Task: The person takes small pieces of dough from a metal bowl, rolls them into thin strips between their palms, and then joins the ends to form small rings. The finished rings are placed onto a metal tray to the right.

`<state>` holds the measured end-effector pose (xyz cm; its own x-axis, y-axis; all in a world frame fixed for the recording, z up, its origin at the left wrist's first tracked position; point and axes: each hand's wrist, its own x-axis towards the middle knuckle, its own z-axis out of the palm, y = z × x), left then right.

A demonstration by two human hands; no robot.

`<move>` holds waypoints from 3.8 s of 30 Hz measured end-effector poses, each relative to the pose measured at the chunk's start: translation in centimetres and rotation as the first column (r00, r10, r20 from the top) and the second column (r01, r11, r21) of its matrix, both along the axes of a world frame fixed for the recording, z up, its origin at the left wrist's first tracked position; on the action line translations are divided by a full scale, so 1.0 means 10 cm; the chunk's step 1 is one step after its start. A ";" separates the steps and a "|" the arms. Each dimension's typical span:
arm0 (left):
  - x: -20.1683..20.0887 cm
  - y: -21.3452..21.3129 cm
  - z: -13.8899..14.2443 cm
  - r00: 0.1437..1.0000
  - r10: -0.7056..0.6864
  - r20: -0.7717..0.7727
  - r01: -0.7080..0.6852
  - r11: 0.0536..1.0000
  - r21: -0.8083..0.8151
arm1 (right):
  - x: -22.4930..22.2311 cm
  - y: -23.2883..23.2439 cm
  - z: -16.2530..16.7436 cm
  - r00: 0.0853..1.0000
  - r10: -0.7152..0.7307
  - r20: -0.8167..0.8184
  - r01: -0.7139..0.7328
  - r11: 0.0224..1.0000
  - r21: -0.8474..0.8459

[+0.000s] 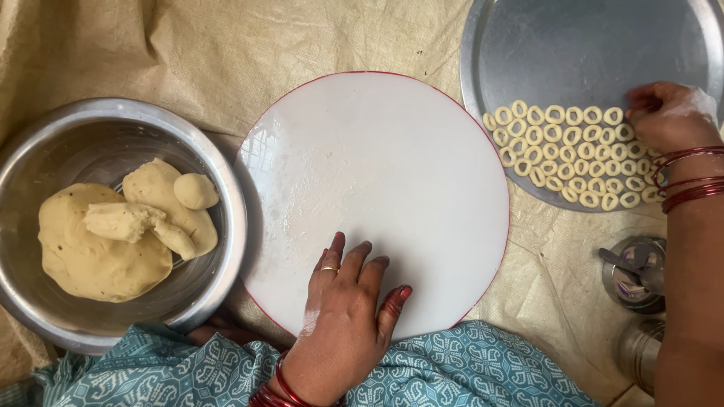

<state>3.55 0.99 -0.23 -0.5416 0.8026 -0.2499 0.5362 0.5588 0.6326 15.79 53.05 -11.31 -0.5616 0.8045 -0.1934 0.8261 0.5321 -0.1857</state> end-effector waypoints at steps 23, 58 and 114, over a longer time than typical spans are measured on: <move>0.22 -0.09 -0.23 0.905 -0.405 -0.129 0.284 0.802 -0.526 | 1.26 -2.38 0.88 0.887 0.299 -0.352 -0.220 0.944 0.246; -0.01 -0.23 -0.73 0.772 -0.417 -0.479 0.137 0.846 -0.515 | 0.88 -2.72 0.73 0.752 -0.159 -0.640 0.102 0.987 -0.125; -1.15 -0.85 -0.23 0.932 0.212 -0.295 -0.236 0.971 -0.047 | -0.02 -2.15 0.21 -0.105 -0.993 0.062 -0.067 -0.055 -0.996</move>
<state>-7.96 -7.51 -2.50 -0.7628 0.6360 -0.1166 0.5428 0.7279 0.4189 15.56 31.52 -9.24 -0.1871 0.5342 -0.8244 -0.3064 -0.8291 -0.4677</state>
